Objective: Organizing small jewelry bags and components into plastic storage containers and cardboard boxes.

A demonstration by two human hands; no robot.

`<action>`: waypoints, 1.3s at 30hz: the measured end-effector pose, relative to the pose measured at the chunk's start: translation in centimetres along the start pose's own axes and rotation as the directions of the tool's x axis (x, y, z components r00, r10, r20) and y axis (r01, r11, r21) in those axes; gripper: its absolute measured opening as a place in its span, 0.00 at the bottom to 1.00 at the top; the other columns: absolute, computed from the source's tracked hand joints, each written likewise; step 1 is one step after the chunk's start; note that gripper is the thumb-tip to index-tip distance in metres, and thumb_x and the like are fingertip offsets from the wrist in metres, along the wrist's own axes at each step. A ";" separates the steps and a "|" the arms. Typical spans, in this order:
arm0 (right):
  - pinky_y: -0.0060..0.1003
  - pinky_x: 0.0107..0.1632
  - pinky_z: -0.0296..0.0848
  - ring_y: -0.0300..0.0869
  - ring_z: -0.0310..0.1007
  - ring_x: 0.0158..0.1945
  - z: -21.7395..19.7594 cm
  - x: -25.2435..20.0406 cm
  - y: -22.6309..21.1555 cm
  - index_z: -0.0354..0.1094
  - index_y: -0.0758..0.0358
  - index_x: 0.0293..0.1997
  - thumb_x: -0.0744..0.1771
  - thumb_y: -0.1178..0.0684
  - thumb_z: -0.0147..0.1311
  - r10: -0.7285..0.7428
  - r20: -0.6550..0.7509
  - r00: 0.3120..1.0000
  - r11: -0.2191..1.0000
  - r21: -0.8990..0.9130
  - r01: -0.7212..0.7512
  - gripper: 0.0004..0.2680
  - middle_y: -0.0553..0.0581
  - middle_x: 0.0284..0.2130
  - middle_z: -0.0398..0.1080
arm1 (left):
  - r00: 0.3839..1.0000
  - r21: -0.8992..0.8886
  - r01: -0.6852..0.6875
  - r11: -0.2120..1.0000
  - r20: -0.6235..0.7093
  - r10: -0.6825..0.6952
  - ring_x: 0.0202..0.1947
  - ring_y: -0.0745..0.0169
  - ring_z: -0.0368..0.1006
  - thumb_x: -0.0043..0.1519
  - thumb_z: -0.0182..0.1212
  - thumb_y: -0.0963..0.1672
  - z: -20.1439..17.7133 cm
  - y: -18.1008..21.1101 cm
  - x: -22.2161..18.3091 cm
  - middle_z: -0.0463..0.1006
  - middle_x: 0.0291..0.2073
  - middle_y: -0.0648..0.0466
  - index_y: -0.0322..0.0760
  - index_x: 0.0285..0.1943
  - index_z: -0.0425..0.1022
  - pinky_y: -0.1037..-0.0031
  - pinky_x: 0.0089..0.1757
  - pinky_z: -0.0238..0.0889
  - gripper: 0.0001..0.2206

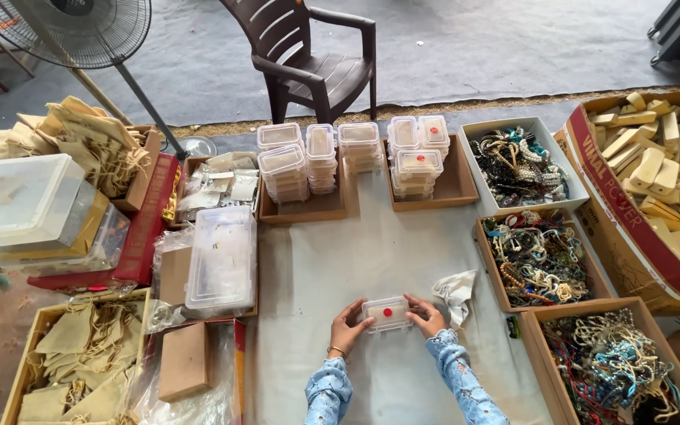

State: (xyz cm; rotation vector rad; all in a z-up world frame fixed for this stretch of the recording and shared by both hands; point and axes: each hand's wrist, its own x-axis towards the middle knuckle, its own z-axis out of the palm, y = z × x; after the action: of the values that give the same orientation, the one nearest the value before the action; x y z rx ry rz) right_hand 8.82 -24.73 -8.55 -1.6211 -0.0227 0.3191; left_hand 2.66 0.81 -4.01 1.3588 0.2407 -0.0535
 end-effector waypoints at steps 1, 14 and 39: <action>0.36 0.58 0.74 0.41 0.76 0.54 -0.1 0.2 0.2 0.70 0.53 0.64 0.63 0.60 0.61 -0.022 0.001 1.000 1.000 -0.017 0.022 0.20 0.52 0.52 0.71 | 1.000 -0.018 0.003 1.000 -0.003 -0.003 0.64 0.59 0.71 0.53 0.75 0.40 0.1 0.0 0.1 0.76 0.63 0.50 0.33 0.67 0.70 0.68 0.60 0.69 0.31; 0.38 0.55 0.78 0.43 0.78 0.52 2.1 -2.4 -3.2 0.70 0.52 0.61 0.64 0.59 0.58 -0.161 -0.092 0.983 0.973 -0.183 0.142 0.17 0.52 0.53 0.70 | 0.985 0.340 -0.038 0.940 -0.145 0.092 0.54 0.59 0.80 0.58 0.69 0.44 2.4 3.9 -3.0 0.81 0.54 0.49 0.47 0.67 0.73 0.71 0.53 0.74 0.24; 0.38 0.52 0.76 0.44 0.78 0.48 1.1 -4.1 -7.5 0.72 0.49 0.57 0.66 0.47 0.59 -0.396 -0.294 0.870 0.697 -0.713 0.076 0.14 0.50 0.47 0.77 | 0.875 0.876 -0.318 0.363 0.125 0.467 0.63 0.56 0.63 0.49 0.73 0.60 2.1 1.2 -1.9 0.69 0.65 0.57 0.45 0.71 0.61 0.61 0.58 0.51 0.43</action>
State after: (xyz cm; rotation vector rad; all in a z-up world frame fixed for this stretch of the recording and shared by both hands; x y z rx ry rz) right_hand 5.98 -23.86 -0.49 -2.3777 -0.0213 -0.3179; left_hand 1.30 -1.18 -2.02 2.4752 -0.0394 0.4029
